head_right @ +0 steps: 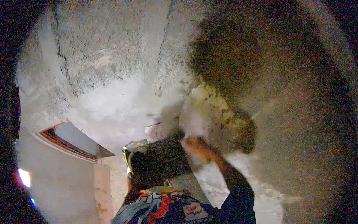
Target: The person scoops plaster from a bucket with a trowel, applies it onto the wall, and smooths the plaster across the wall surface with a float.
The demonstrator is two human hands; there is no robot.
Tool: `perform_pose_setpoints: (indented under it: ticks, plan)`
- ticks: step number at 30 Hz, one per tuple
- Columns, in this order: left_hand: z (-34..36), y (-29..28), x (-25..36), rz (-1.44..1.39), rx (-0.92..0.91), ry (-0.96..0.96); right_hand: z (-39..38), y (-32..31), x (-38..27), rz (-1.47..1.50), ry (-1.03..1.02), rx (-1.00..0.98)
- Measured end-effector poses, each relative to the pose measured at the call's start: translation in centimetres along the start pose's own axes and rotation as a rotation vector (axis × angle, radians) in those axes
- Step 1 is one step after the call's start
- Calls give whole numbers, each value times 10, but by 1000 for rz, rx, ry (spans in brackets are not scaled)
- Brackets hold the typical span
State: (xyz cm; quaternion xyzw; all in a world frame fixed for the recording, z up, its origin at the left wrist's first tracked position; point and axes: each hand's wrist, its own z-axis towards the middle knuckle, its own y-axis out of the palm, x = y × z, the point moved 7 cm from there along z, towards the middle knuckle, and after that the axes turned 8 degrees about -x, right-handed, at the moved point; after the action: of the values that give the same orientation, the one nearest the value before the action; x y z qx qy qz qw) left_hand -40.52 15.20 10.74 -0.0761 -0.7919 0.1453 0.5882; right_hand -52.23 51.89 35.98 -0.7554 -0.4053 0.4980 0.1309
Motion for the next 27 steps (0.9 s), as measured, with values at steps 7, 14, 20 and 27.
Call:
perform_pose_setpoints:
  ticks: [7,14,20,27]
  plan:
    - [27,51,-61,396,-254,164,27,261,105,-213,-676,-87]
    - [22,87,-22,397,-497,296,67,309,120,320,-181,-65]
    - [30,111,-28,606,-798,127,117,287,111,1225,-47,181]
    - [63,151,-30,662,-1007,277,102,243,106,1880,69,337]
